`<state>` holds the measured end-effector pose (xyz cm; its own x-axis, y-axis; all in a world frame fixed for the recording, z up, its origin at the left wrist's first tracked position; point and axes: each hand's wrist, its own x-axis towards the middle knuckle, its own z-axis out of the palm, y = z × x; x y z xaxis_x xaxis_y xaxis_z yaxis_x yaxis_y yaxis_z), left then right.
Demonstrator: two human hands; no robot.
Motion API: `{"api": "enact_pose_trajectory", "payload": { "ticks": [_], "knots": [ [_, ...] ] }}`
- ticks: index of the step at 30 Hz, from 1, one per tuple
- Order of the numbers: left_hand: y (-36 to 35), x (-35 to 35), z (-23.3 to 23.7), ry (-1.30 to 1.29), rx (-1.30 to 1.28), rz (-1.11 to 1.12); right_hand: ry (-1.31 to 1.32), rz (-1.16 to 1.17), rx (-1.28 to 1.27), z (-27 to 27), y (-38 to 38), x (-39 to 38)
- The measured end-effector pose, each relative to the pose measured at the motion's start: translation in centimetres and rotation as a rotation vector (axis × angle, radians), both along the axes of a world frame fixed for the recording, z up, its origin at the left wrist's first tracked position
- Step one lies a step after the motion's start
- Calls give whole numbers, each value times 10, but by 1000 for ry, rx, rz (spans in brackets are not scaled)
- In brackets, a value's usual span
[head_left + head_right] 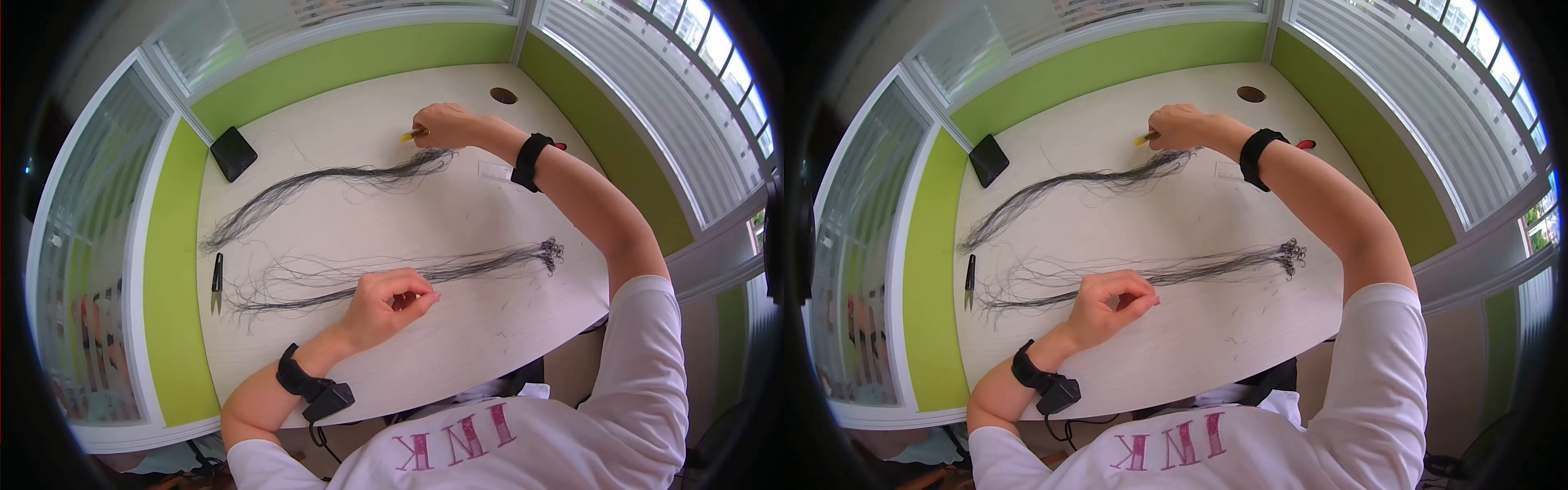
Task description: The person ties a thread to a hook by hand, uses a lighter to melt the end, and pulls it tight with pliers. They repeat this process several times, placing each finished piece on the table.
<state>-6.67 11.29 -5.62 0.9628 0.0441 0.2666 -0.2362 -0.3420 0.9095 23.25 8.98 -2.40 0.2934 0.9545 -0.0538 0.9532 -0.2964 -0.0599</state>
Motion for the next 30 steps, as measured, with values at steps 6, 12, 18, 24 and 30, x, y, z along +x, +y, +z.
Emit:
{"api": "enact_pose_trajectory", "payload": {
  "ticks": [6, 12, 18, 24, 30],
  "knots": [
    [-1, 0, 1, -2, 4, 2, 502, -268, 203, 9, -10, 4],
    [-1, 0, 1, -4, 11, 10, 648, -334, 289, -1, -16, 8],
    [1, 0, -2, -24, 19, 17, 788, -321, 330, 0, -25, 3],
    [1, 1, -3, -38, 35, 6, 726, -476, 466, -12, -28, 22],
    [1, 0, -3, -3, 11, 1, 440, -606, 392, 2, -38, 23]
  ]
}}
